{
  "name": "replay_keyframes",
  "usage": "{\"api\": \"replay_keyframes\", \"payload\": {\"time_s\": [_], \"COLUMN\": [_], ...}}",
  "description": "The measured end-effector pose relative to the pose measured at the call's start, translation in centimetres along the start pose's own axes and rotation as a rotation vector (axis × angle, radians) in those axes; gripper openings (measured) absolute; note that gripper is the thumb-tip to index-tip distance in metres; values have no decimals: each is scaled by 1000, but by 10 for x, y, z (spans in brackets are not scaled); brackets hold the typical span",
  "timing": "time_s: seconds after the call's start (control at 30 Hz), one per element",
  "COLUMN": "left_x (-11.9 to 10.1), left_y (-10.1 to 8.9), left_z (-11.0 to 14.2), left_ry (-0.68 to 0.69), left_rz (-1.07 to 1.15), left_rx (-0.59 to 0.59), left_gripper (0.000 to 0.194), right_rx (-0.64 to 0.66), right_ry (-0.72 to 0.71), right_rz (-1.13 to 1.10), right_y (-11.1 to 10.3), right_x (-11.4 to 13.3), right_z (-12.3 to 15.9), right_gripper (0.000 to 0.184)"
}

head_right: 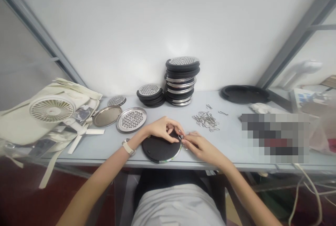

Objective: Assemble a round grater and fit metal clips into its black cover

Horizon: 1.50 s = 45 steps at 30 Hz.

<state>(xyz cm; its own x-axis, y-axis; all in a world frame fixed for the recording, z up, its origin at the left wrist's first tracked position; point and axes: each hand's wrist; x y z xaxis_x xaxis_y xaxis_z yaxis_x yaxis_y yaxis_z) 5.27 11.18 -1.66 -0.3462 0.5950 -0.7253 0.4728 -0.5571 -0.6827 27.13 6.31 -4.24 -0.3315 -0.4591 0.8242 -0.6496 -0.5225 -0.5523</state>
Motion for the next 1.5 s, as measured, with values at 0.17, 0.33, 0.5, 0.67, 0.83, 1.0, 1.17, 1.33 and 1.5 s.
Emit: {"api": "replay_keyframes", "payload": {"time_s": [0.17, 0.33, 0.5, 0.67, 0.83, 1.0, 1.17, 1.33, 1.5], "left_x": [0, 0, 0, 0, -1, -6, -6, -6, -10], "left_y": [0, 0, 0, 1, 0, 0, -1, 0, -1], "left_z": [0, 0, 0, 0, 0, 0, -1, -1, 1], "left_ry": [-15, -12, -22, -18, -10, -45, -2, -36, -37], "left_rz": [-3, -4, -1, 12, 2, -4, 0, 28, 54], "left_rx": [4, 7, 10, 2, 4, 26, -2, -12, -22], "left_gripper": [41, 41, 41, 41, 38, 37, 36, 33, 31], "right_rx": [3, -6, -4, -5, -20, -38, -87, -169, -130], "right_ry": [10, 9, 1, 8, 6, 23, -6, -13, -34], "right_rz": [1, 6, 5, 4, -3, -9, 52, 184, 127], "right_y": [0, 1, 1, 1, 2, 0, 7, 16, 11], "right_x": [-1, -1, -1, -2, 0, 1, 1, 1, 3], "right_z": [0, 1, 1, 1, 1, 3, 0, -4, -1], "right_gripper": [36, 35, 35, 35, 36, 35, 32, 33, 30]}}
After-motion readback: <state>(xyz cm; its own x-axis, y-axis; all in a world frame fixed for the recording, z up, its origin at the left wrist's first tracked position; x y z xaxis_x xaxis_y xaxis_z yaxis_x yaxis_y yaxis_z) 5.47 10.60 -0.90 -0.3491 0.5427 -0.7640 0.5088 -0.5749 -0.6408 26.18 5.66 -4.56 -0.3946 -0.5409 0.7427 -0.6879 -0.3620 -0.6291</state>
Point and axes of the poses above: each hand's wrist, its own z-axis away from the middle knuckle, its own y-axis out of the palm, x = y × z, and after that the axes turned 15 degrees about -z, right-handed
